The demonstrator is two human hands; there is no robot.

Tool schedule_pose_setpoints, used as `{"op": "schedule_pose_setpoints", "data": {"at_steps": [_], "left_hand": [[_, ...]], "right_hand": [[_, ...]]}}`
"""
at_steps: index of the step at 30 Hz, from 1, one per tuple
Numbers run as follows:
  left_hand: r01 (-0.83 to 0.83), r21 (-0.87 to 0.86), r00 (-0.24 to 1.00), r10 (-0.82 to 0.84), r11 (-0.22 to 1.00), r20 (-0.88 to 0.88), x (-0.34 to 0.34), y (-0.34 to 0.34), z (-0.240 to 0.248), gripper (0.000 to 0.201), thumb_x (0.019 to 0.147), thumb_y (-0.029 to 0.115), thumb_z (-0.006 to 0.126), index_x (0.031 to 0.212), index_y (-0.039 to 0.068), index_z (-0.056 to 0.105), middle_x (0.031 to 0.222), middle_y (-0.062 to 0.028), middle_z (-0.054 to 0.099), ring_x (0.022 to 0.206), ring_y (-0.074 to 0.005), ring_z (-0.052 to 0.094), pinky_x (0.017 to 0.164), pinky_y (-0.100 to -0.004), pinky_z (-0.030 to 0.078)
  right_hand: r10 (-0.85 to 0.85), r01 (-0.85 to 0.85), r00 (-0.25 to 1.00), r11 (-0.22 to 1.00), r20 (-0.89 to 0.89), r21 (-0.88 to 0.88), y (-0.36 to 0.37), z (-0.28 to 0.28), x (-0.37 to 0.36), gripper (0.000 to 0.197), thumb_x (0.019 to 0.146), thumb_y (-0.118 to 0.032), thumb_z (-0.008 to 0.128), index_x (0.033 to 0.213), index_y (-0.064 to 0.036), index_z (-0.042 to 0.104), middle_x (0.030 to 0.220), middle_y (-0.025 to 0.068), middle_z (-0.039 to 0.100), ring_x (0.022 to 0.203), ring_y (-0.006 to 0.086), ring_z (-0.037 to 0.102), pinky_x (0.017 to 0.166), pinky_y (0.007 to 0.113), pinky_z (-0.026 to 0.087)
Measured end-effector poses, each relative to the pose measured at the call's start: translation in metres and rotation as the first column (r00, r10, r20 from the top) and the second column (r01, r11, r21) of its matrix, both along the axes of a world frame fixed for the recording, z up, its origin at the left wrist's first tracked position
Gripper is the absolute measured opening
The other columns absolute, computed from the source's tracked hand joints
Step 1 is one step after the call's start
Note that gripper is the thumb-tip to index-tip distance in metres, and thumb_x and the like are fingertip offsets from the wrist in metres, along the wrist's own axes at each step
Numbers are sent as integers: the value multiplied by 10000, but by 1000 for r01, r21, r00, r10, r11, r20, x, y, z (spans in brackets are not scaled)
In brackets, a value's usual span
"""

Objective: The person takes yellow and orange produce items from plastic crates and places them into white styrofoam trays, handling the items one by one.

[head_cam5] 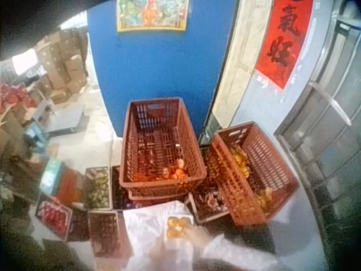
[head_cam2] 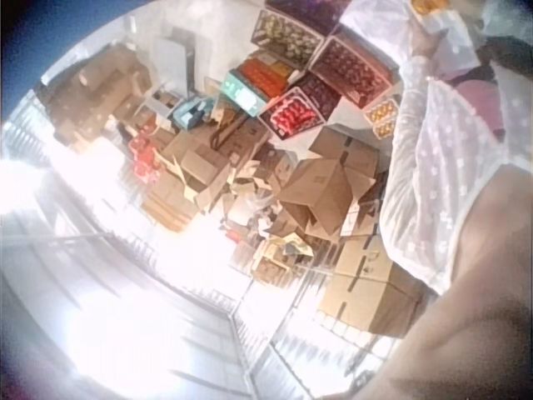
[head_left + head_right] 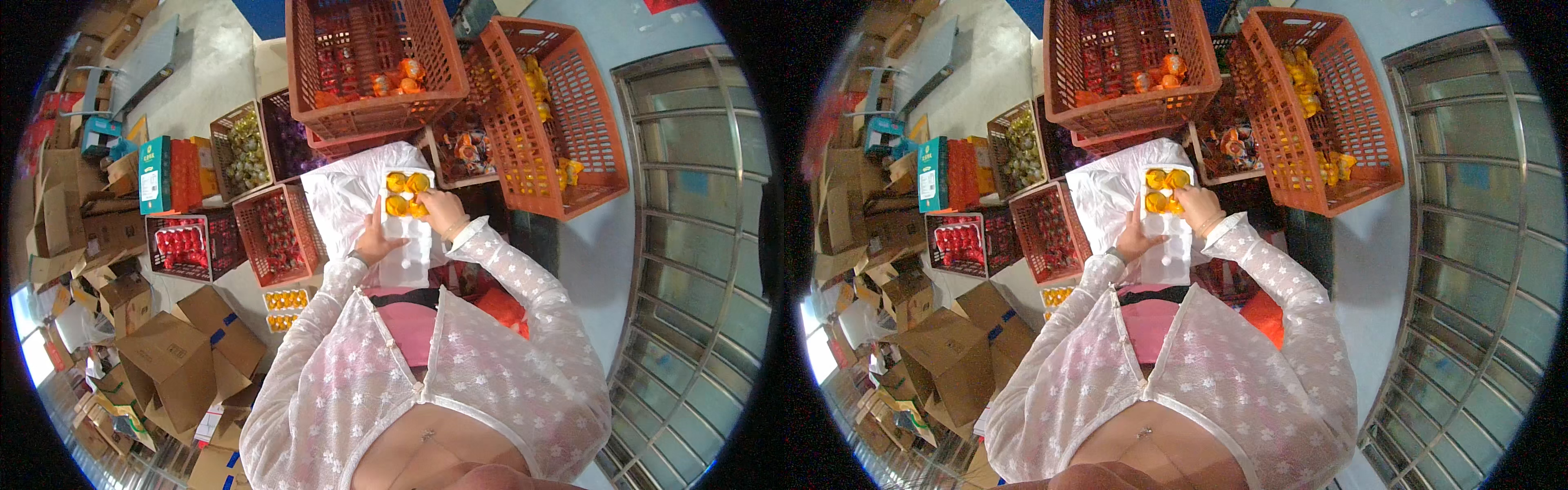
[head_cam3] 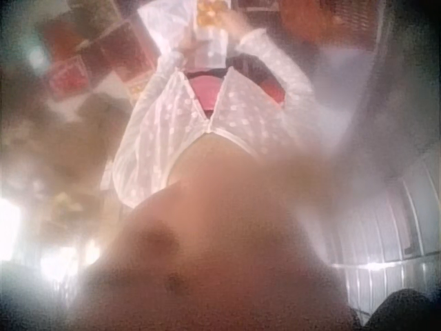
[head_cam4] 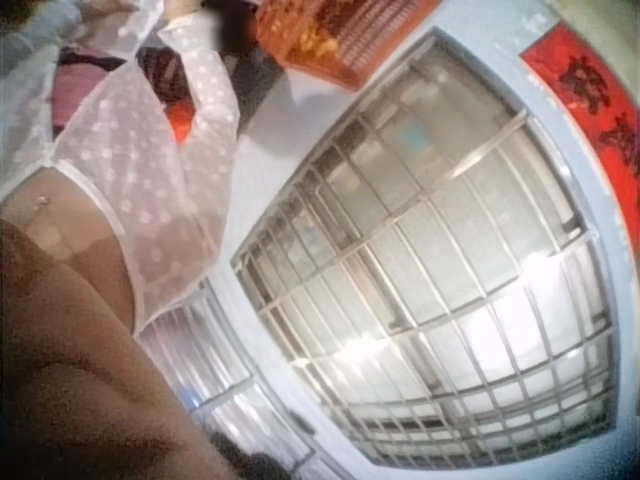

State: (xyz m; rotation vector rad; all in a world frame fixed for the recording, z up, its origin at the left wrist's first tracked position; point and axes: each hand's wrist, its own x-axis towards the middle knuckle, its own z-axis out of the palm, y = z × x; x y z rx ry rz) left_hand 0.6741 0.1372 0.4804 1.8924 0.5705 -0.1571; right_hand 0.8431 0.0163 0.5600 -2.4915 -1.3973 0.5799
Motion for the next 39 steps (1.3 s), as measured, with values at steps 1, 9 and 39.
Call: {"op": "schedule_pose_setpoints", "data": {"at_steps": [1, 9, 39], "left_hand": [[-3, -33, 1000, 2, 999, -22, -1, 0, 1, 1219, 633, 295, 836, 1475, 179, -39, 1247, -298, 373, 1132, -432, 471, 936, -449, 423], [9, -3, 1000, -9, 1000, -30, 1, 0, 8, 1210, 634, 305, 829, 1475, 185, -33, 1229, -282, 390, 1066, -443, 518, 893, -446, 454], [15, 14, 998, -14, 1000, -63, 3, 2, 8, 1208, 627, 336, 831, 1473, 191, -20, 1259, -262, 372, 1117, -437, 480, 904, -459, 442]], "right_hand": [[14, -14, 1000, 999, 18, -30, 1, -1, -1, 108, 759, -91, 609, 859, -59, 636, 833, 117, 630, 760, 301, 647, 672, 397, 526], [23, -4, 992, 988, 122, -154, 2, -37, -10, 164, 721, -159, 669, 856, -73, 629, 848, 129, 610, 685, 284, 651, 592, 394, 516], [-829, 702, 531, 314, 176, -639, -203, -75, 301, 306, 894, -257, 578, 1117, -56, 524, 1027, 103, 595, 761, 163, 580, 597, 315, 506]]}}
